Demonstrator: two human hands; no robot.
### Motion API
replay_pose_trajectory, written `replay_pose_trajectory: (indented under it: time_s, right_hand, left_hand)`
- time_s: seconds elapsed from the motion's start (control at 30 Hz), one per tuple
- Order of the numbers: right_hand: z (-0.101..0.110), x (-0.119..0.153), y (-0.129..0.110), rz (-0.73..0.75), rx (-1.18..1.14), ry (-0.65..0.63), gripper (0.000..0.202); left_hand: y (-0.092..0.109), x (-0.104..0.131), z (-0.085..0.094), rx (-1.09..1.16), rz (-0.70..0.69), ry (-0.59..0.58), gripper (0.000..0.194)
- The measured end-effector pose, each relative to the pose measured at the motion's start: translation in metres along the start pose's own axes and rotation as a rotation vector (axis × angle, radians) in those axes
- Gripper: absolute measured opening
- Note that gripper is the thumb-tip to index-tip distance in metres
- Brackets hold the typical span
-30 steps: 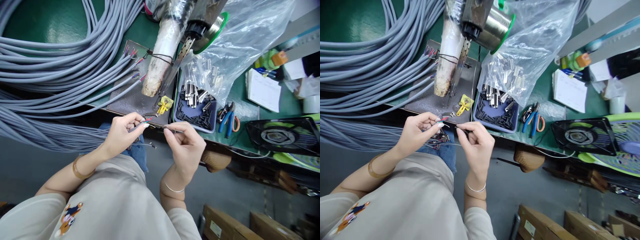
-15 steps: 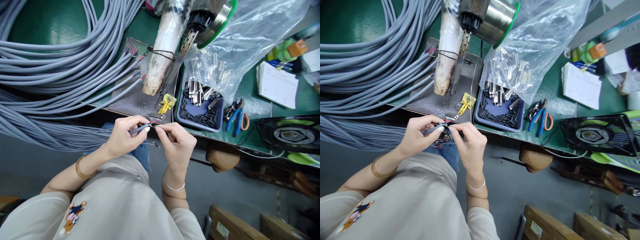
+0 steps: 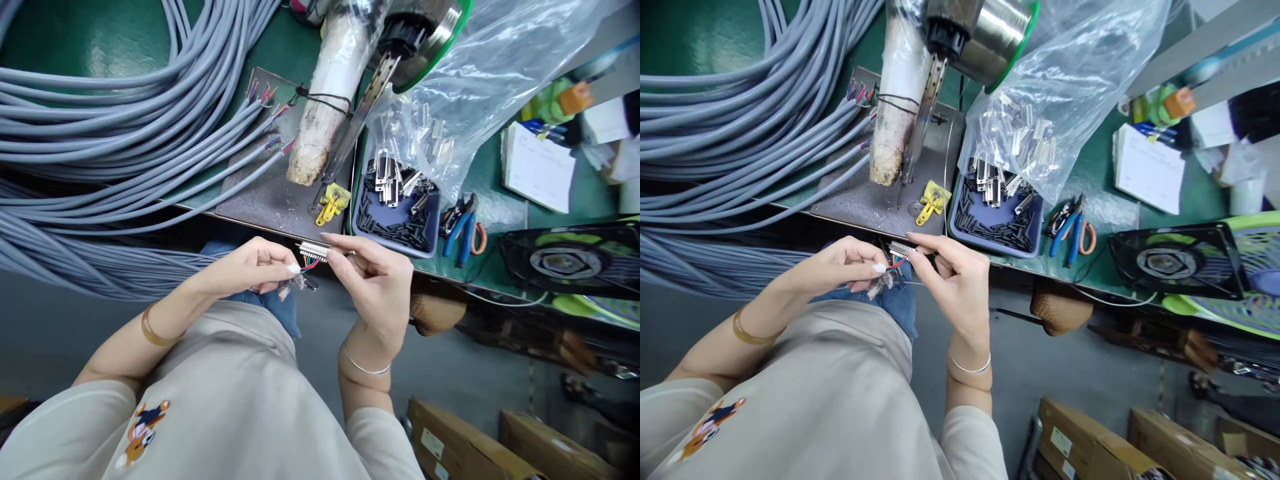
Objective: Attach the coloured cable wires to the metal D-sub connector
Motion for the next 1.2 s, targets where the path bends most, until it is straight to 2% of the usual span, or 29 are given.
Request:
replay_pose_trajectory:
  time_s: [0.07,0.1,0.2,0.27,0.33,0.37,0.47,0.57,0.63,0.7,0.73,0.77,0.87,1.0,1.07,1.2]
  right_hand:
    - [0.002,0.003,-0.010,0.106,0.040,0.043,0.018]
    - [0.003,0.006,-0.014,0.170,0.071,0.089,0.020]
    - [0.000,0.022,-0.019,0.331,0.202,0.270,0.036]
    - [-0.005,0.032,-0.014,0.329,0.262,0.370,0.045]
    - [-0.012,0.036,-0.001,0.197,0.208,0.390,0.049]
    - [-0.015,0.037,0.007,0.109,0.137,0.373,0.049]
    - [-0.026,0.033,0.027,-0.138,-0.095,0.214,0.049]
    - [-0.028,0.028,0.033,-0.233,-0.157,0.049,0.040]
    - [-0.014,0.025,0.030,-0.224,-0.106,0.115,0.034]
    - [0.006,0.026,0.021,-0.176,-0.038,0.294,0.030]
    - [0.013,0.026,0.015,-0.147,-0.011,0.339,0.028]
    - [0.017,0.024,0.010,-0.123,0.011,0.320,0.024]
    - [0.014,0.017,-0.002,-0.098,0.060,0.098,0.021]
    - [0.003,0.008,-0.002,-0.141,0.136,-0.140,0.023]
    - [0.001,0.005,0.001,-0.137,0.132,-0.186,0.021]
    - [0.000,0.001,0.006,-0.147,0.091,-0.189,0.015]
  left_hand:
    - [-0.003,-0.003,0.001,0.033,-0.001,-0.034,0.032]
    - [-0.004,-0.004,0.002,0.044,-0.032,-0.004,0.032]
    - [0.003,-0.003,0.007,0.004,-0.225,0.226,0.025]
    - [0.010,0.001,0.008,-0.103,-0.390,0.389,0.018]
    - [0.017,0.006,0.006,-0.234,-0.536,0.480,0.011]
    - [0.019,0.008,0.004,-0.292,-0.594,0.495,0.008]
    - [0.021,0.012,0.000,-0.428,-0.711,0.480,0.006]
    - [0.023,0.016,-0.003,-0.572,-0.785,0.446,0.010]
    - [0.024,0.018,-0.005,-0.675,-0.847,0.422,0.011]
    - [0.024,0.020,-0.010,-0.776,-0.913,0.380,0.011]
    - [0.024,0.020,-0.012,-0.829,-0.945,0.355,0.011]
    - [0.023,0.020,-0.015,-0.887,-0.980,0.331,0.012]
    - [0.019,0.021,-0.021,-1.077,-1.065,0.318,0.017]
    - [0.013,0.021,-0.026,-1.275,-1.123,0.327,0.018]
    - [0.011,0.020,-0.026,-1.294,-1.110,0.325,0.018]
    - [0.011,0.020,-0.024,-1.210,-1.038,0.325,0.020]
Point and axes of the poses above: each hand's wrist, its own x-axis away from the middle knuckle, its own z-axis out of the back of the hand, y = z × x, the point moved 5 cm from there along -x, towards the middle knuckle, and after that the axes turned 4 degrees about -z, right-handed, at the moved point
